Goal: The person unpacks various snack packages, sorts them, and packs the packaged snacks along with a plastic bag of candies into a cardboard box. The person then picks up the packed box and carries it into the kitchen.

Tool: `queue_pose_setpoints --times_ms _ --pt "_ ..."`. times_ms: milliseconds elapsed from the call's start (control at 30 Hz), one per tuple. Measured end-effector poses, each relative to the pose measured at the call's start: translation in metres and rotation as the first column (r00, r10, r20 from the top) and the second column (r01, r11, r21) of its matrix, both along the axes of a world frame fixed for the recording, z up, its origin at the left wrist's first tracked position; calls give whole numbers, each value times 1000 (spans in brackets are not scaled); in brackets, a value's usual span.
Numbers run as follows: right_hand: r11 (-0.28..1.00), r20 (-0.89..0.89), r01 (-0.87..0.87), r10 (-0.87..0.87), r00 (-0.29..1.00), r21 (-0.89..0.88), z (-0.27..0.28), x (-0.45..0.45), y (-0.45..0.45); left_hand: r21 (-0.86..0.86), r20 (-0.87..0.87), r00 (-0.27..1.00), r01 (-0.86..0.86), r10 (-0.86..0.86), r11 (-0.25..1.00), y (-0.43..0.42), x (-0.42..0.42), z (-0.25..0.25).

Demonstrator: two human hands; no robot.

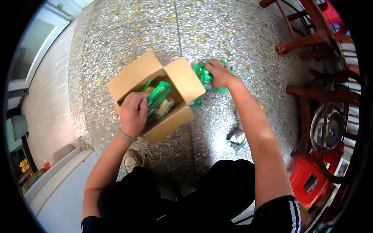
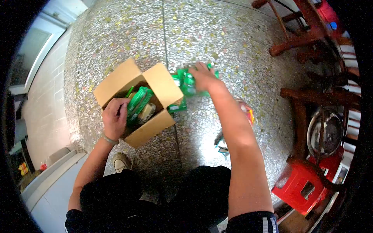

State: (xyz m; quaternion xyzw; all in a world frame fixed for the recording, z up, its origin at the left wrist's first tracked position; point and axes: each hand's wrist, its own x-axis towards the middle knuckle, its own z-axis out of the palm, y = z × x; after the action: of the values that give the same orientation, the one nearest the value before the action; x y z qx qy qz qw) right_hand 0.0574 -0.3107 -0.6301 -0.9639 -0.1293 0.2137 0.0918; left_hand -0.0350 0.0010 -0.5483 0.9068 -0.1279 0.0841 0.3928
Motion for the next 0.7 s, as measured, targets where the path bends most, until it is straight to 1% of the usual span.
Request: queue_pose_setpoints --times_ms 33,67,133,167,200,233,267,333,367,400,433,467,533,567,600,633,667,700 --pt "999 -108 -42 42 993 8 12 -4 1 -14 26 1000 -15 15 1000 0 0 -1" --pt "998 -112 -62 63 992 16 12 -11 -1 -31 48 998 -29 30 999 1 -1 -1" --pt "993 -79 103 -98 992 65 13 -25 -12 -44 42 998 -46 48 998 3 -3 -1" --pt "994 -77 91 -86 993 67 15 -33 -20 -97 18 997 -78 80 992 3 -3 -3" --pt "929 -179 266 -224 958 258 17 -42 -30 -152 -5 994 -107 108 983 3 -3 -4" --pt "798 -304 437 -331 893 415 18 -50 -39 -176 6 994 -103 106 979 4 -3 -6" --pt "801 -303 431 -326 896 415 19 -59 -51 -178 7 994 -109 112 978 5 -4 -7" --pt "639 -351 630 -523 777 441 24 -71 -61 -252 -60 994 -101 89 962 9 -6 -9" --pt "495 -344 665 -592 729 559 31 -70 -64 -249 -63 994 -106 93 963 11 -6 -10" --pt "335 -350 671 -654 671 661 58 -66 -59 -388 -114 990 -120 82 914 11 -7 -10" --pt "327 -285 585 -637 717 742 90 -59 -51 -519 -161 985 -138 62 844 12 -7 -11" --pt "315 -212 489 -622 754 813 124 -52 -39 -517 -161 985 -137 62 845 13 -6 -9" --pt "345 1 204 -512 859 916 176 -43 -3 -714 -200 974 -218 104 666 18 -3 -3" --pt "316 39 107 -423 905 943 199 -42 18 -738 -171 978 -209 121 642 22 -1 -1" --pt "277 83 13 -332 940 961 211 -44 41 -739 -166 979 -205 122 641 25 1 5" --pt "268 195 -114 -298 935 957 209 -47 64 -746 -188 969 -246 158 619 27 2 15" --pt "281 312 -248 -212 926 927 204 -48 87 -750 -210 958 -285 194 596 29 3 20" --pt "587 512 -426 23 859 688 210 -52 105 -763 -205 957 -287 204 579 33 4 21"
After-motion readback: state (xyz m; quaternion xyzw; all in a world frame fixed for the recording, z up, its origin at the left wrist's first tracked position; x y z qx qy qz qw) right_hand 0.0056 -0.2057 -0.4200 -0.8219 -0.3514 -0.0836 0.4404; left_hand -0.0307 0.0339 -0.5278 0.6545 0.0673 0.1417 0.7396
